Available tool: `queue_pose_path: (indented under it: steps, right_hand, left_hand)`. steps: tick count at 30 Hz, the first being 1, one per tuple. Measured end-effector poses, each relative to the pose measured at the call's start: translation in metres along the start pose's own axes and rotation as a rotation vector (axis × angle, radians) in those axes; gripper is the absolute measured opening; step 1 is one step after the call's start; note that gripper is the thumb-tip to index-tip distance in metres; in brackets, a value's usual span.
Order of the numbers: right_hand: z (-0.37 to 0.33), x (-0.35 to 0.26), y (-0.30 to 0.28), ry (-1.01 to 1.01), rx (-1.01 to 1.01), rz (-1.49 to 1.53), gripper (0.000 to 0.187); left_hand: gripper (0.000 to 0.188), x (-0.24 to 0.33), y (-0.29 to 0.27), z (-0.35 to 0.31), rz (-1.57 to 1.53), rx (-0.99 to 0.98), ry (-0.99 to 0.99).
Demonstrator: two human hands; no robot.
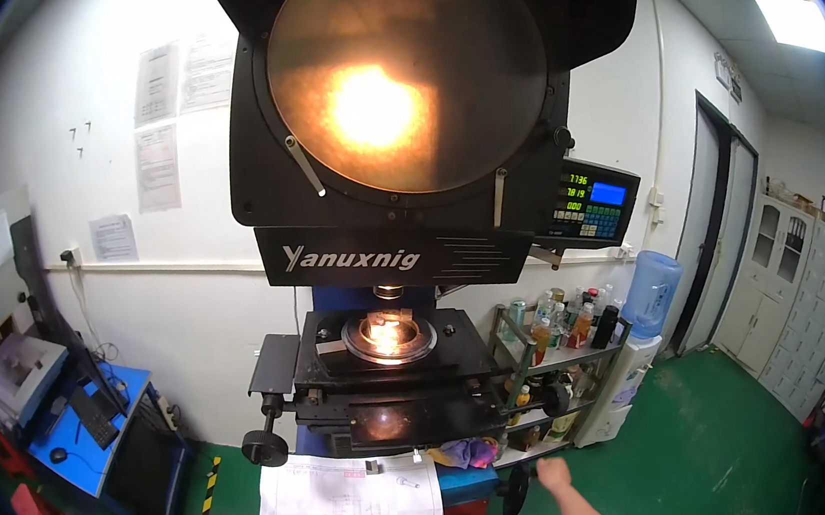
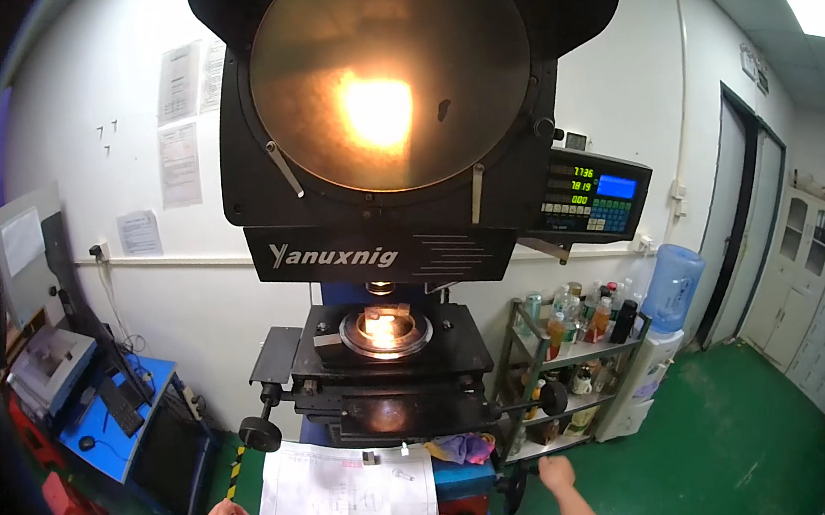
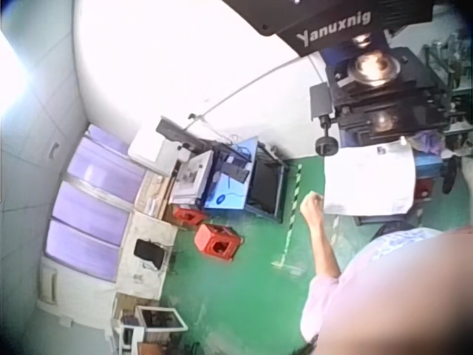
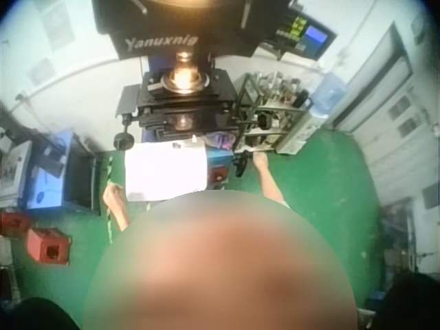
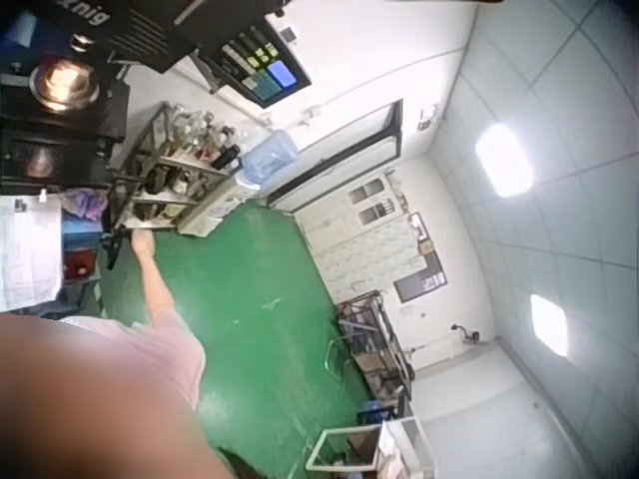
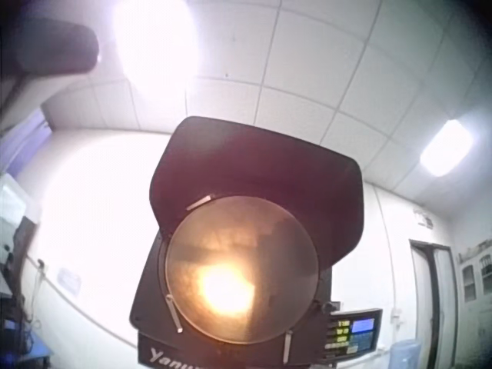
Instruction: Inspecting a small hardware part using a profile projector and comparing it to dimensions on a technical blueprint.
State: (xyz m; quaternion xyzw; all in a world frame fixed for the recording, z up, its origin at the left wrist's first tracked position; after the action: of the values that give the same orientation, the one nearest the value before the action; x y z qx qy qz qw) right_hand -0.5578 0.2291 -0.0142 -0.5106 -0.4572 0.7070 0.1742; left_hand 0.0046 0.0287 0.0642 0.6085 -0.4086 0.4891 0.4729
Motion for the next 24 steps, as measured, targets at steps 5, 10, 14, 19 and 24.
queue_pose_path:
  steps: [5,10,14,19,24]
  right_hand:
    - [-0.057,0.001,-0.021,-0.179,-0.011,0.033,0.039]
    - [-0.074,0.029,0.028,-0.047,-0.068,0.105,0.038]
    - [-0.008,0.002,0.002,-0.091,0.152,0.05,0.035]
    - [-0.012,-0.016,-0.031,-0.162,0.202,-0.08,0.035]
    - [-0.014,0.005,0.001,-0.035,0.099,-0.008,0.038]
  left_hand:
    - [0.029,0.002,-0.005,-0.003,0.032,0.03,0.005]
    - [0.013,-0.008,-0.01,-0.006,0.097,-0.041,0.051]
    - [0.028,-0.026,-0.028,-0.006,0.063,0.054,-0.093]
    - [0.028,-0.023,-0.038,-0.003,0.008,0.098,-0.016]
    - [0.027,-0.028,-0.021,-0.005,0.053,-0.014,-0.122]
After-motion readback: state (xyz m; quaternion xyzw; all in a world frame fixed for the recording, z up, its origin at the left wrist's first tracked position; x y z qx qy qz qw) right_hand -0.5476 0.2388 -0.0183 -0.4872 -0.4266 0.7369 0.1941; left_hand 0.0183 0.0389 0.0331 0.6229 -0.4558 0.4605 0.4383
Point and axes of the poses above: each hand's wrist, its own z-axis towards the middle knuckle, its own y-axis out of the palm, x = y × z, the point moved 7 cm from there along z, towards the middle knuckle, and after that the axes turned 7 degrees about -y, right-handed, at the moved point
